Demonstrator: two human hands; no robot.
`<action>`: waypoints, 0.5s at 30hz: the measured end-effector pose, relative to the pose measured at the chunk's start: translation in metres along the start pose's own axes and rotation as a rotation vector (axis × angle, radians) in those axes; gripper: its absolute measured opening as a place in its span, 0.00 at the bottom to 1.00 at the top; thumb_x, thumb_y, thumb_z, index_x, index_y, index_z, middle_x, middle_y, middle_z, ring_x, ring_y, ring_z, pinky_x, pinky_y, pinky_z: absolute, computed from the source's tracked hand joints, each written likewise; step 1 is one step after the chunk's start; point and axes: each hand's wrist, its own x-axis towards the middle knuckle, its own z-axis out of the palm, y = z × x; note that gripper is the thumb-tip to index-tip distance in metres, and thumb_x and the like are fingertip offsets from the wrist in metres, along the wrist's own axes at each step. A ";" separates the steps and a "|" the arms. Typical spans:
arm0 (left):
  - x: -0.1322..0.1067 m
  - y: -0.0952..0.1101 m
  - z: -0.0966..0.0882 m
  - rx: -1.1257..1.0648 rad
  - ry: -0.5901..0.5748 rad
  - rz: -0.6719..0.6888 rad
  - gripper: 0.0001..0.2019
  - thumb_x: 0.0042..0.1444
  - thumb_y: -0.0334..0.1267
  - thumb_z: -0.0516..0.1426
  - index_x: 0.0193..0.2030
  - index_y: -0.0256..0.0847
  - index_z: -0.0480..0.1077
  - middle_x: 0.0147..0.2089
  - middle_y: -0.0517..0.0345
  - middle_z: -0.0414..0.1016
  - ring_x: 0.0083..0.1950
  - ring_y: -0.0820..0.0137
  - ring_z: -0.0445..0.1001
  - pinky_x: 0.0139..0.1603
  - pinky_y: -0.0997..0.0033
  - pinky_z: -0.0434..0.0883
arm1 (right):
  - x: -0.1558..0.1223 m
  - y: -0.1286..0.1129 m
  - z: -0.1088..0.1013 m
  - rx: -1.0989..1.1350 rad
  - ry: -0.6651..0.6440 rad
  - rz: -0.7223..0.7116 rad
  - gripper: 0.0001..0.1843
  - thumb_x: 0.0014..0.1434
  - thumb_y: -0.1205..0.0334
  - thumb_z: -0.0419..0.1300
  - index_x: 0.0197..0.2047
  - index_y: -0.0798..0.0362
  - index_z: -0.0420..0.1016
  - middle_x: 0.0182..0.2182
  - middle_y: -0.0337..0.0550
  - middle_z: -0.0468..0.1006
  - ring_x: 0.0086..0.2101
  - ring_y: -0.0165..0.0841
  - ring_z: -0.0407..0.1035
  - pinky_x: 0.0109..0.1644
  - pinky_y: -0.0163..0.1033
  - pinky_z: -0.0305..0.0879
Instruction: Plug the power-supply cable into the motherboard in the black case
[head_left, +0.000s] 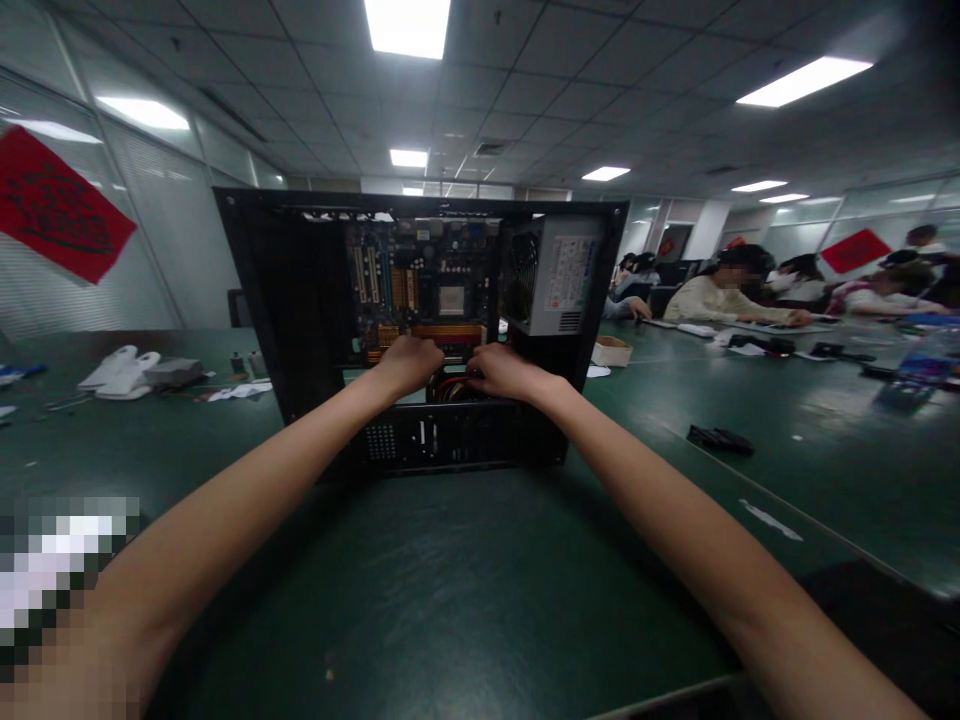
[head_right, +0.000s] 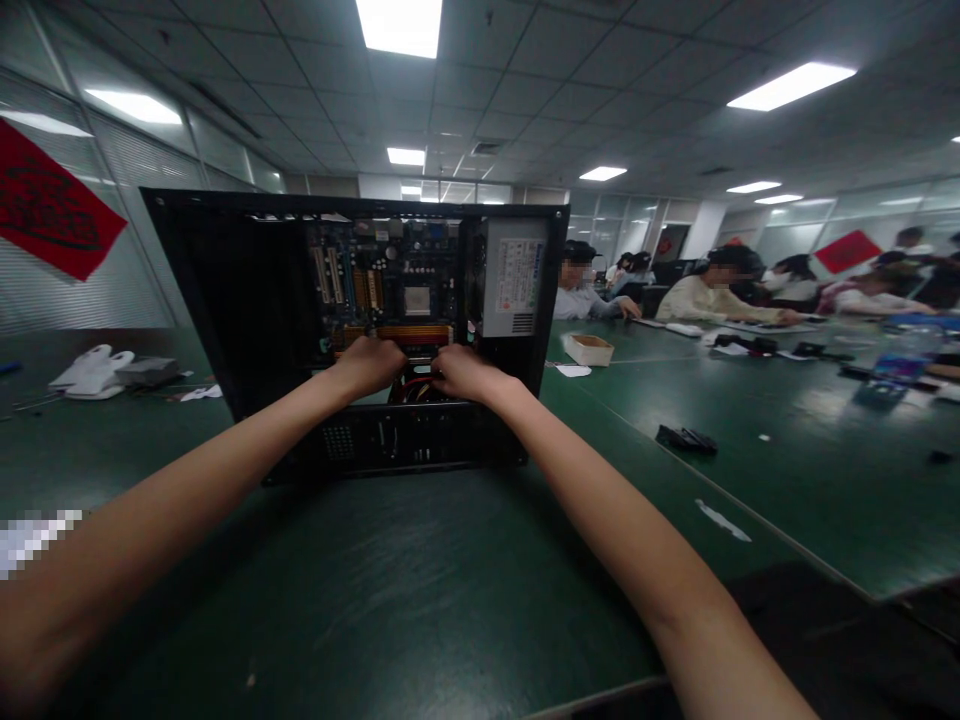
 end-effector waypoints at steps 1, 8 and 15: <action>0.000 0.000 0.000 0.000 -0.003 0.003 0.14 0.63 0.28 0.54 0.47 0.29 0.81 0.45 0.30 0.81 0.49 0.50 0.80 0.51 0.54 0.74 | 0.000 0.001 0.001 0.002 0.005 -0.003 0.13 0.66 0.63 0.59 0.47 0.59 0.83 0.45 0.54 0.79 0.44 0.38 0.73 0.45 0.36 0.62; -0.003 -0.001 -0.001 0.014 0.007 -0.010 0.13 0.62 0.28 0.55 0.46 0.29 0.81 0.43 0.31 0.81 0.49 0.50 0.80 0.51 0.55 0.74 | 0.007 0.007 0.011 0.011 0.033 -0.009 0.14 0.66 0.60 0.59 0.49 0.57 0.83 0.45 0.52 0.80 0.45 0.40 0.74 0.44 0.37 0.62; -0.002 -0.003 0.003 0.084 0.030 0.009 0.15 0.62 0.27 0.53 0.47 0.29 0.81 0.39 0.31 0.81 0.48 0.49 0.81 0.47 0.55 0.74 | 0.007 0.007 0.012 0.008 0.031 -0.017 0.13 0.66 0.61 0.59 0.47 0.57 0.83 0.45 0.53 0.80 0.45 0.39 0.74 0.44 0.37 0.63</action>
